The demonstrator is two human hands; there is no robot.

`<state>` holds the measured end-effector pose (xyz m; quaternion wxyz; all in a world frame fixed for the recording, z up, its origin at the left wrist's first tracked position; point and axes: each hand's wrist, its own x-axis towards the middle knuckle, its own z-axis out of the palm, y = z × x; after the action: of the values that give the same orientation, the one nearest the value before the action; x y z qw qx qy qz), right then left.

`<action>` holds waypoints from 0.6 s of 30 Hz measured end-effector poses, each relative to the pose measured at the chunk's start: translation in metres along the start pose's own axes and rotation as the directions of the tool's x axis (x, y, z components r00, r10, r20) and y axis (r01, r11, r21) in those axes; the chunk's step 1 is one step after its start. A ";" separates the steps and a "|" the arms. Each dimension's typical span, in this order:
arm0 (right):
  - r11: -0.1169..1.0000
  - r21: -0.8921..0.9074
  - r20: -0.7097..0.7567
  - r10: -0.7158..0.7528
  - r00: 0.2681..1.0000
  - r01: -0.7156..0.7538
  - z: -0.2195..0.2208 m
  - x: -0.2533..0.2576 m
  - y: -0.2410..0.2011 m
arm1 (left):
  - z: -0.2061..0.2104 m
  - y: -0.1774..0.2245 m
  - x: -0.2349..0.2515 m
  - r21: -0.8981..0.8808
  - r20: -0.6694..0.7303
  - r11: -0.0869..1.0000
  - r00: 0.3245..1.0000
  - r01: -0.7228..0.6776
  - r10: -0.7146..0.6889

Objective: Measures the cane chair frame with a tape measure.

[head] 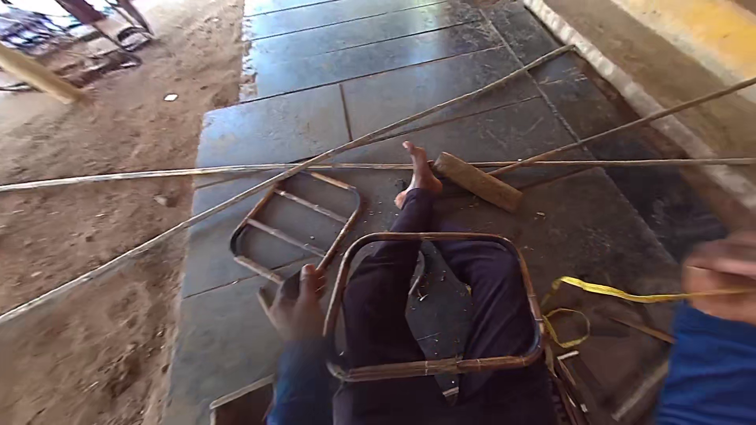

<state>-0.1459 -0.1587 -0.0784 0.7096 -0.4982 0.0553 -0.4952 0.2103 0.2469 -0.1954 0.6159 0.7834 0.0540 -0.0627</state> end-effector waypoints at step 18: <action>0.662 -0.392 -0.326 0.550 0.769 -0.639 -0.005 -0.053 0.129 | -0.010 -0.030 0.012 -0.103 0.303 0.987 0.949 0.125 -0.089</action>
<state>-0.0921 -0.1205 -0.2010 0.6771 -0.5657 0.4002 -0.2476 0.2173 0.2639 -0.2241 0.6591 0.7223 0.0070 -0.2096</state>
